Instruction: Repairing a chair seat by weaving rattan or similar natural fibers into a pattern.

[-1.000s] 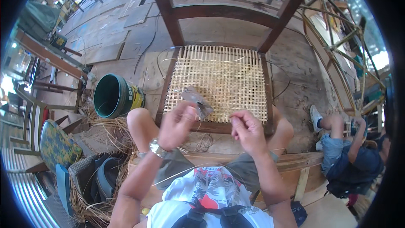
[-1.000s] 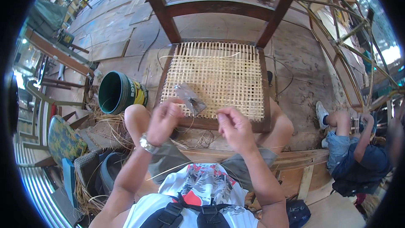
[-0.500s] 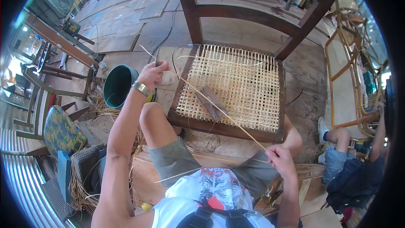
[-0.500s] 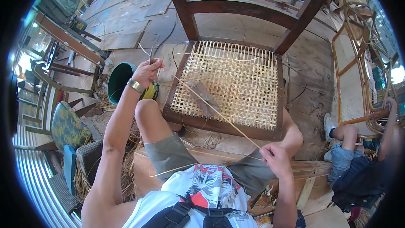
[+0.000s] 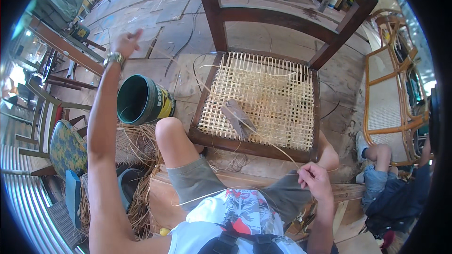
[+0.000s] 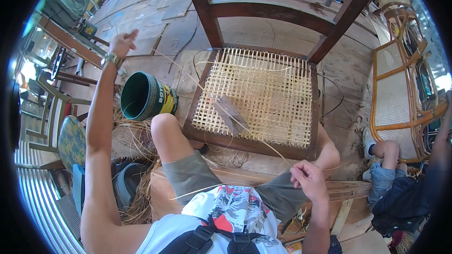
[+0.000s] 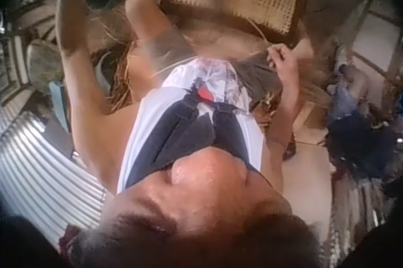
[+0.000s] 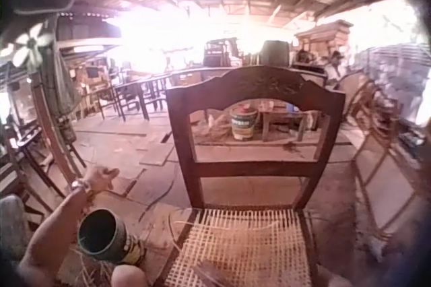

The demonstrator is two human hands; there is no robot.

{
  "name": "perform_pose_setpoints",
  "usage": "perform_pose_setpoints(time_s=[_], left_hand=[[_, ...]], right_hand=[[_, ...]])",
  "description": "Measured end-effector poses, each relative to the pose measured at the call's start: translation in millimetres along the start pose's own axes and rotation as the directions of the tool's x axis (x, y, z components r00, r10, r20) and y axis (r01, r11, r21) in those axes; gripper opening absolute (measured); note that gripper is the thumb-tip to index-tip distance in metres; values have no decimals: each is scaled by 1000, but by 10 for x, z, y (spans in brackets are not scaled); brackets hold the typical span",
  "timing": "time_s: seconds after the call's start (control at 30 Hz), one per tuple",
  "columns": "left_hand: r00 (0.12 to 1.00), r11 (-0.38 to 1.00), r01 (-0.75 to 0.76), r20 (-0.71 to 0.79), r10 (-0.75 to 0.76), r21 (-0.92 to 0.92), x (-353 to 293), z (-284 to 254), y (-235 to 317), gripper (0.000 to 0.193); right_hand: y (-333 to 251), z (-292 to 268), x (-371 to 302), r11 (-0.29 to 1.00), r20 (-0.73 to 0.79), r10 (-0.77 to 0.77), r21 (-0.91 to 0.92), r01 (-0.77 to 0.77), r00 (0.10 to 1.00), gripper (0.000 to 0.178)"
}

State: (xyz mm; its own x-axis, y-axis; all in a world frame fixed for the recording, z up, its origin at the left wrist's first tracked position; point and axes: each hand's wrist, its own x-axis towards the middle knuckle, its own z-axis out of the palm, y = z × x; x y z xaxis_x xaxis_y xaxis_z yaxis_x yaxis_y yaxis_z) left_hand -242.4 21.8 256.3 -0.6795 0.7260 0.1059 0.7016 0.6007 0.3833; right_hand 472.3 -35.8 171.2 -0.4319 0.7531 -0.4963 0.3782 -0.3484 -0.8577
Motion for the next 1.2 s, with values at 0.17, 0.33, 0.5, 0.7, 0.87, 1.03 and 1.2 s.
perform_pose_setpoints(time_s=[0.17,0.33,0.5,0.7,0.87,1.03,1.2], left_hand=[[828,791,52,469,307,-610,-2415,608,1034,22],[914,886,-36,344,216,-463,-3416,1740,991,38],[326,686,-258,608,724,-680,-3572,1002,1131,20],[723,804,-469,364,587,-365,-2779,1359,1275,36],[466,613,-604,397,790,-509,-2461,1800,1256,44],[491,587,-719,326,808,-371,-2484,1787,1380,24],[892,835,-396,55,448,-382,-2775,1390,1217,10]], right_hand=[[-419,601,541,991,-52,-87,96,92,995,10],[-871,990,745,825,-93,-420,374,423,903,10],[-808,770,747,762,-241,-443,407,504,864,9],[-577,692,648,855,-207,-245,414,312,947,7],[-523,771,645,857,-183,-318,366,364,930,8],[-444,763,674,913,-141,-206,329,242,968,7],[-443,833,777,940,-114,-214,247,237,970,12]])
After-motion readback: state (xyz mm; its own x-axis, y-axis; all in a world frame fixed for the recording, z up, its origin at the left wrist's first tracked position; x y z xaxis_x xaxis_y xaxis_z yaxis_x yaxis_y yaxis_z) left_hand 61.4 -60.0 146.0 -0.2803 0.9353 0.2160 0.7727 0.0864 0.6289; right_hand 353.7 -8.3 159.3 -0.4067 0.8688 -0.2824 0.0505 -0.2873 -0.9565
